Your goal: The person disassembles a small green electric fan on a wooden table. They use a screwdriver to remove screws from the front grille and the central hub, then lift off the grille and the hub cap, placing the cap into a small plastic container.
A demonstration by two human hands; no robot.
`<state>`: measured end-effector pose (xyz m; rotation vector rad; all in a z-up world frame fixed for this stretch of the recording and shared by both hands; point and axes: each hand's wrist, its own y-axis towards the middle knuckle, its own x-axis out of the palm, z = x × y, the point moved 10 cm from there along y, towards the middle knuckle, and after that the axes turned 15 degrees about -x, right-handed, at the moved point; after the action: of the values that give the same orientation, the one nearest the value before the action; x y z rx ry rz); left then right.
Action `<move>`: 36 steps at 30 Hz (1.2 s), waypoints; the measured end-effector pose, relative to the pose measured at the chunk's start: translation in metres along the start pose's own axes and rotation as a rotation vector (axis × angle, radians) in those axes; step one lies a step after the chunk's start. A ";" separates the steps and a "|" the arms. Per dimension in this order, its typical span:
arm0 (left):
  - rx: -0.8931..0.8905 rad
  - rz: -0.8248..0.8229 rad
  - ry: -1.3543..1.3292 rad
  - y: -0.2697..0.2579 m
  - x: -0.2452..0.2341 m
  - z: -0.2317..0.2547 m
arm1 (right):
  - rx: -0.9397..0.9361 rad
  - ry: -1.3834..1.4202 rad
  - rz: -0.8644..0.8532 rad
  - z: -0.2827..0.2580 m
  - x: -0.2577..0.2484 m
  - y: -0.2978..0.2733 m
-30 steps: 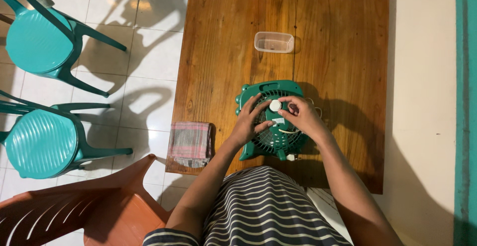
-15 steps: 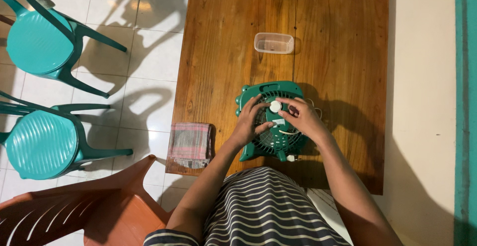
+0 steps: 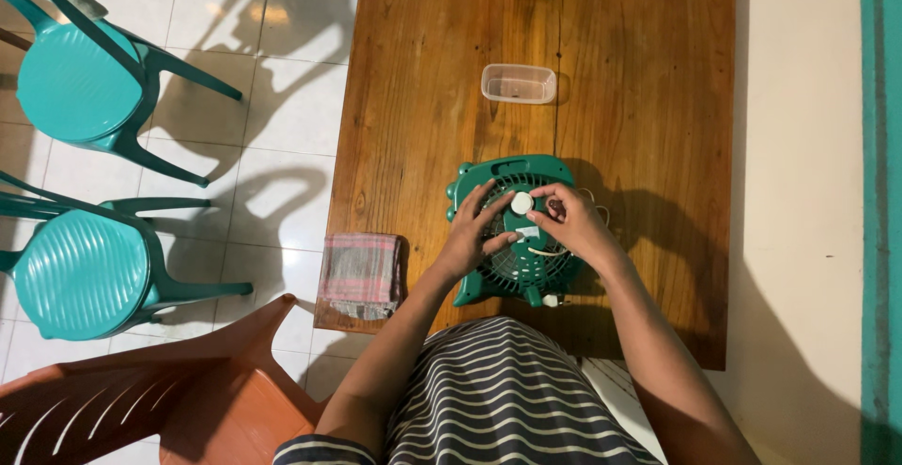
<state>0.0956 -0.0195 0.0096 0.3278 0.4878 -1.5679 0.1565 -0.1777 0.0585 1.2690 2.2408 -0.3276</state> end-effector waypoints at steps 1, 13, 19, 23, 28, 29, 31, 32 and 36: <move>0.008 0.006 -0.012 0.000 -0.001 0.000 | 0.005 0.010 -0.001 0.001 0.001 0.000; -0.037 -0.013 -0.027 0.001 0.000 -0.003 | -0.009 0.024 -0.012 0.009 0.004 -0.003; -0.018 -0.024 -0.042 0.001 0.001 -0.002 | 0.113 0.229 0.294 0.045 -0.045 -0.026; 0.013 -0.033 0.016 0.006 0.001 0.009 | -0.049 0.697 0.494 0.063 -0.091 -0.038; -0.199 -0.038 0.214 0.010 0.008 0.015 | 0.121 0.616 0.316 0.078 -0.088 -0.039; -0.212 -0.011 0.225 0.010 0.008 0.018 | 0.143 0.670 0.303 0.077 -0.085 -0.038; -0.241 0.042 0.245 0.010 0.009 0.022 | 0.192 0.775 0.274 0.074 -0.082 -0.038; -0.203 0.071 0.214 0.010 0.009 0.028 | 0.189 0.801 0.250 0.071 -0.081 -0.037; -0.096 0.130 0.124 0.014 0.009 0.032 | 0.169 0.723 0.116 0.065 -0.074 -0.034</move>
<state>0.1116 -0.0431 0.0318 0.3771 0.6234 -1.3991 0.1797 -0.2787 0.0450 1.8165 2.7446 -0.0008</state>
